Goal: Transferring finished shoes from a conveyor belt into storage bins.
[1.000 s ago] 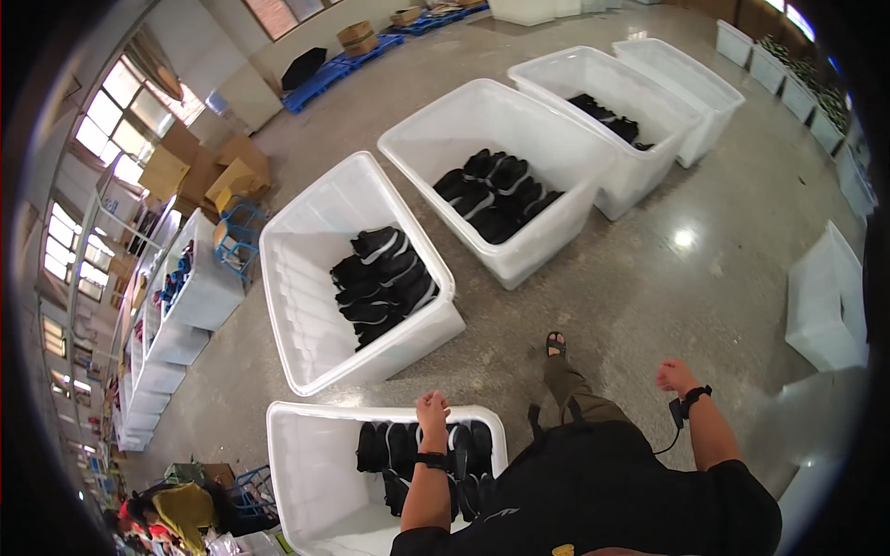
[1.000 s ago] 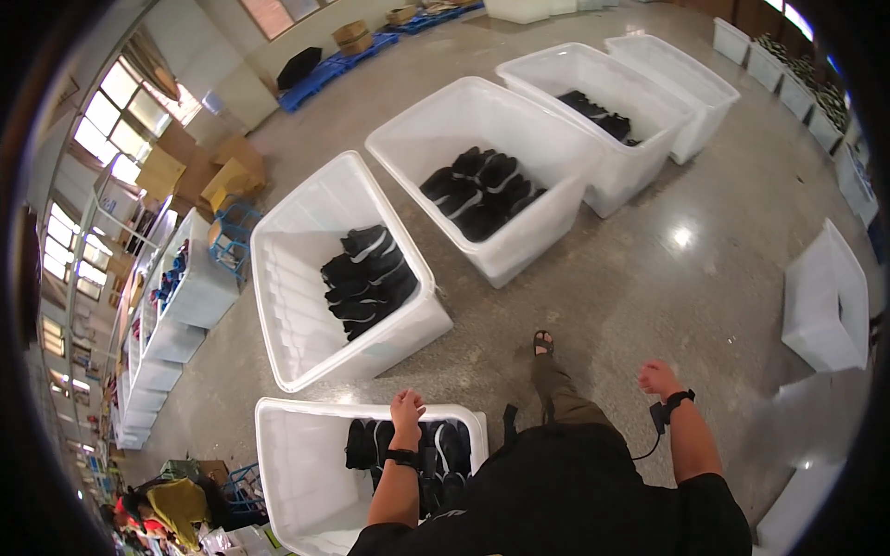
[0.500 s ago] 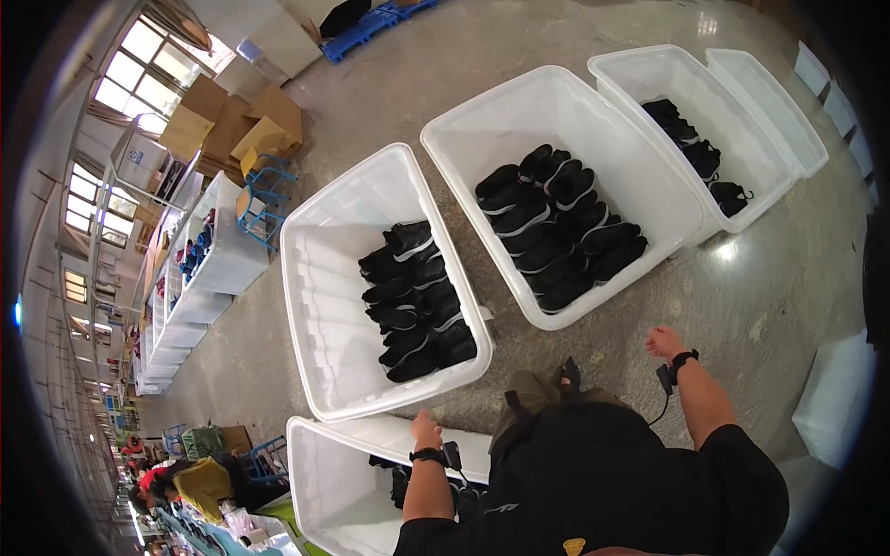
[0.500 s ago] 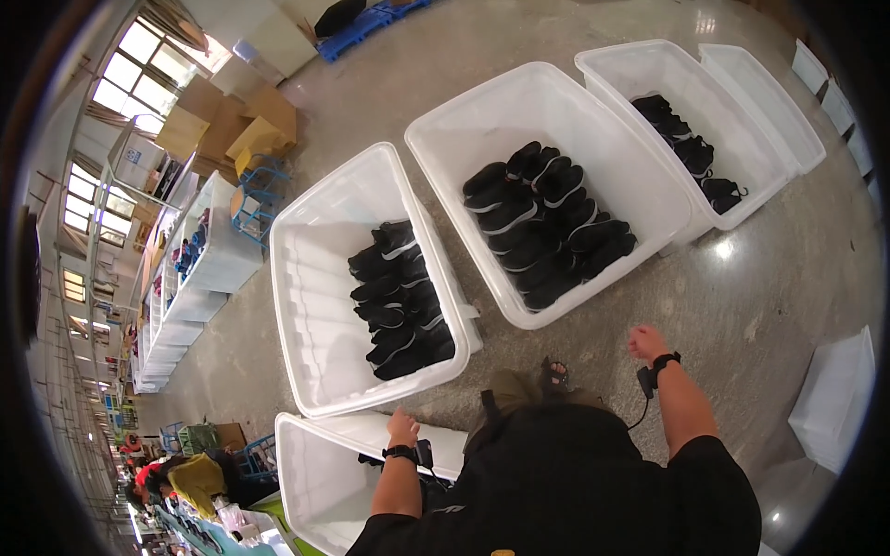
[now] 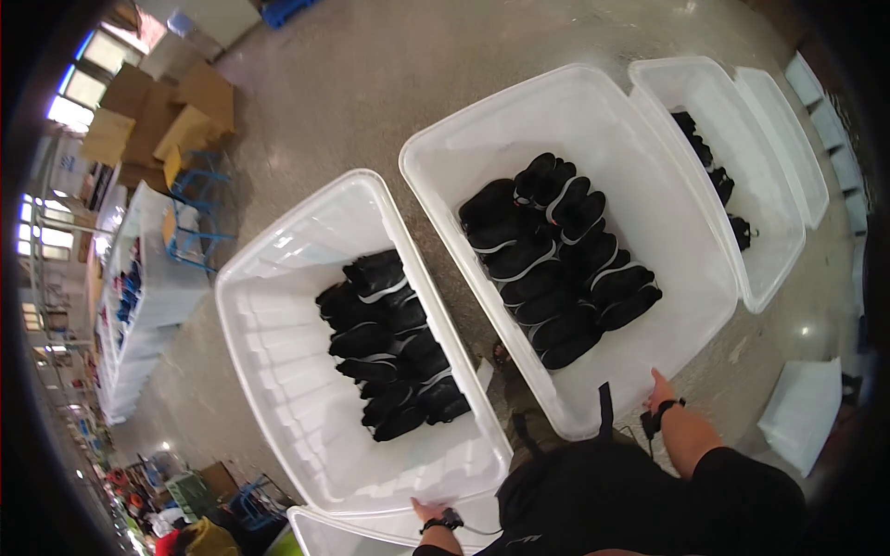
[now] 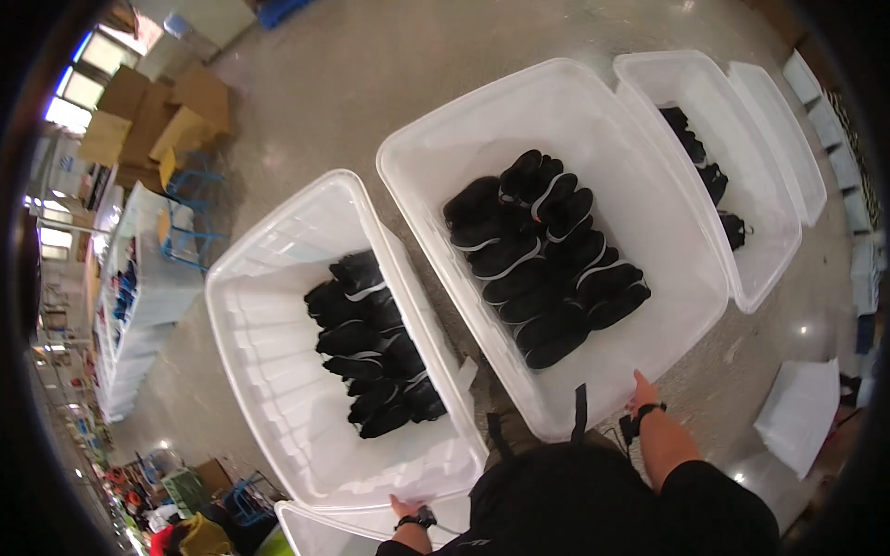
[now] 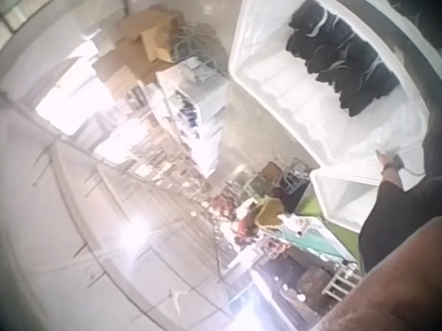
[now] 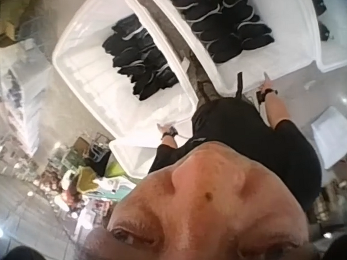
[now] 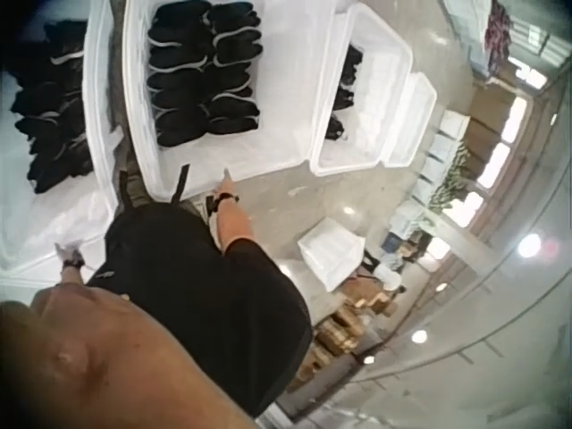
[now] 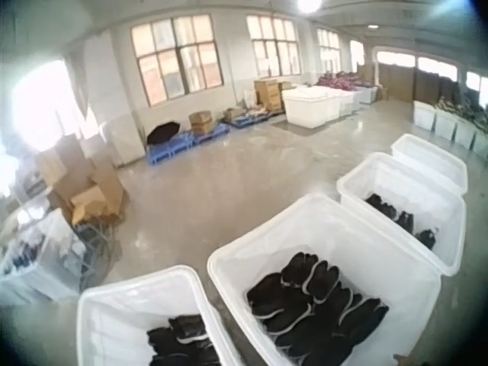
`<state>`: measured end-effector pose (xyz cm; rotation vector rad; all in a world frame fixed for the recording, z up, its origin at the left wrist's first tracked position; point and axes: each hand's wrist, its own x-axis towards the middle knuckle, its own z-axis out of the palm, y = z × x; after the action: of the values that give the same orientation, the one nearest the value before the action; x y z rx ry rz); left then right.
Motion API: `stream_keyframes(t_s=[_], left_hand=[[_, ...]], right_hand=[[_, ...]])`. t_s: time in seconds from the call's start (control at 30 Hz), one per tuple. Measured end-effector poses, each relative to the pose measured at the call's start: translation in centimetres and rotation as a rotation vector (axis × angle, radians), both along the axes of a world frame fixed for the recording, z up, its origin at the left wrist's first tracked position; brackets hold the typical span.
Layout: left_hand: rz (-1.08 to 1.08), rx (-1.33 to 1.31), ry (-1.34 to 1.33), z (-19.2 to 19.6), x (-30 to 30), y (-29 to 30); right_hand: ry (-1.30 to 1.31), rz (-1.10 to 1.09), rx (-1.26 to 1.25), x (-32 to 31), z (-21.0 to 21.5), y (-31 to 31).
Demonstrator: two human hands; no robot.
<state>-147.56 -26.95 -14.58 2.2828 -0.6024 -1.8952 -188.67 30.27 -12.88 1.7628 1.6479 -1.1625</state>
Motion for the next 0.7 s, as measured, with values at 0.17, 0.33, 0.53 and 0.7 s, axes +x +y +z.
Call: stream_keyframes(t_s=[0.17, 0.33, 0.53, 0.7], left_hand=[[0.042, 0.024, -0.237, 1.3, 0.5, -2.7], [-0.031, -0.162, -0.494, 5.5, -6.8, -3.1], [-0.092, -0.423, -0.296, 4.4, -6.0, -3.3], [-0.138, -0.636, -0.205, 1.5, -2.0, -4.9]], right_hand=[[0.224, -0.324, -0.321, -0.2, -4.6, -0.7], [0.155, -0.268, -0.207, 4.3, -11.8, 5.0], [0.214, 0.194, 0.021, 1.6, -15.9, 1.6], [0.279, -0.067, 0.125, -1.2, -18.5, -3.8]])
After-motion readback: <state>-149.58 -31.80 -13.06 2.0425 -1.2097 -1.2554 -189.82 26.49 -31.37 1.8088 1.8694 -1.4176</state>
